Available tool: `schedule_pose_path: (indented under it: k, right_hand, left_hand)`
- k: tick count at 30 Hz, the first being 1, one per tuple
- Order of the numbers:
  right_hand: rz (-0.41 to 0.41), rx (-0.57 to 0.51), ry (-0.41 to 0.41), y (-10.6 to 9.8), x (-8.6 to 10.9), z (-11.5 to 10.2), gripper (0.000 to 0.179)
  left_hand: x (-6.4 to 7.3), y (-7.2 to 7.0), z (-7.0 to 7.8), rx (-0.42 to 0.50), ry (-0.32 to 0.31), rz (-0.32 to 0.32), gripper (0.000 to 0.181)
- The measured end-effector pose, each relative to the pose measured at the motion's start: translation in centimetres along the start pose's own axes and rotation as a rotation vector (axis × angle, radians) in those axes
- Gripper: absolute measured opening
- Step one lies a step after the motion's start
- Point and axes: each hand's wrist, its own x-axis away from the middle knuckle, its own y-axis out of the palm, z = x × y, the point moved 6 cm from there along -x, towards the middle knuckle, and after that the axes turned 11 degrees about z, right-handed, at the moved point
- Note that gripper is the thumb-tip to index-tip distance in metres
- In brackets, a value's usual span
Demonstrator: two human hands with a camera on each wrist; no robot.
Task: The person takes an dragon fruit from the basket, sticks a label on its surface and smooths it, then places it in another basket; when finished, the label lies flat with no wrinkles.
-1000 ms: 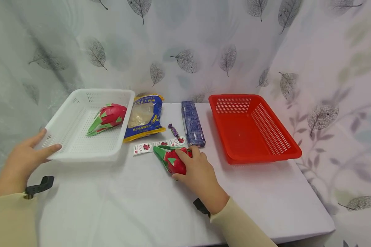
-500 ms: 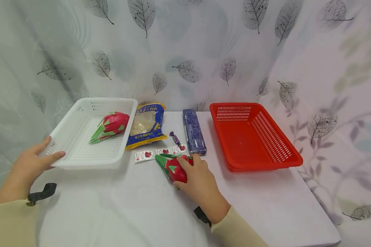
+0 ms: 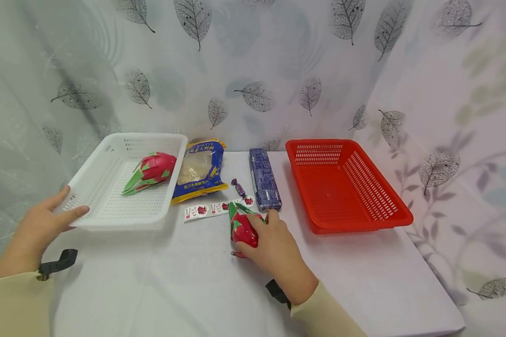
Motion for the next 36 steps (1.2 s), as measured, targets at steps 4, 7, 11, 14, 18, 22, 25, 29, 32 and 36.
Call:
schedule_pose_path:
  k: [4,7,11,14,18,22,25,29,32,36]
  right_hand:
    - [0.002,-0.022,0.014,-0.1,0.0,-0.1,0.086]
    - [0.001,-0.029,0.021,-0.1,0.0,-0.1,0.086]
    - [0.002,-0.024,0.020,-0.2,0.1,-0.3,0.088]
    - [0.001,-0.023,0.022,-0.3,0.1,-0.4,0.088]
    - [-0.006,-0.023,0.025,-0.3,0.2,-0.4,0.088]
    - [-0.010,-0.019,0.033,-0.4,0.2,-0.4,0.088]
    - [-0.009,-0.010,0.038,-0.5,0.2,-0.5,0.089]
    - [-0.008,0.000,0.039,-0.6,0.2,-0.5,0.088]
    - [-0.011,0.004,0.034,-0.5,0.2,-0.6,0.088]
    - [-0.018,0.009,0.029,-0.5,0.3,-0.6,0.089]
  left_hand:
    - [0.1,0.0,0.0,0.009,0.007,0.004,0.105]
    - [0.2,0.0,0.1,0.015,0.005,0.004,0.105]
    - [0.3,-0.1,0.2,0.014,0.003,0.006,0.106]
    - [0.3,-0.2,0.3,0.010,0.001,0.008,0.106]
    - [0.2,-0.2,0.4,-0.011,0.013,0.009,0.106]
    - [0.1,-0.1,0.4,-0.030,0.033,0.013,0.108]
    - [0.0,-0.1,0.4,-0.032,0.039,0.017,0.109]
    - [-0.1,0.0,0.5,-0.036,0.035,0.025,0.110]
    - [0.3,-0.4,1.3,-0.079,0.077,0.102,0.112]
    - [2.6,-1.9,6.3,-0.129,0.272,0.410,0.095]
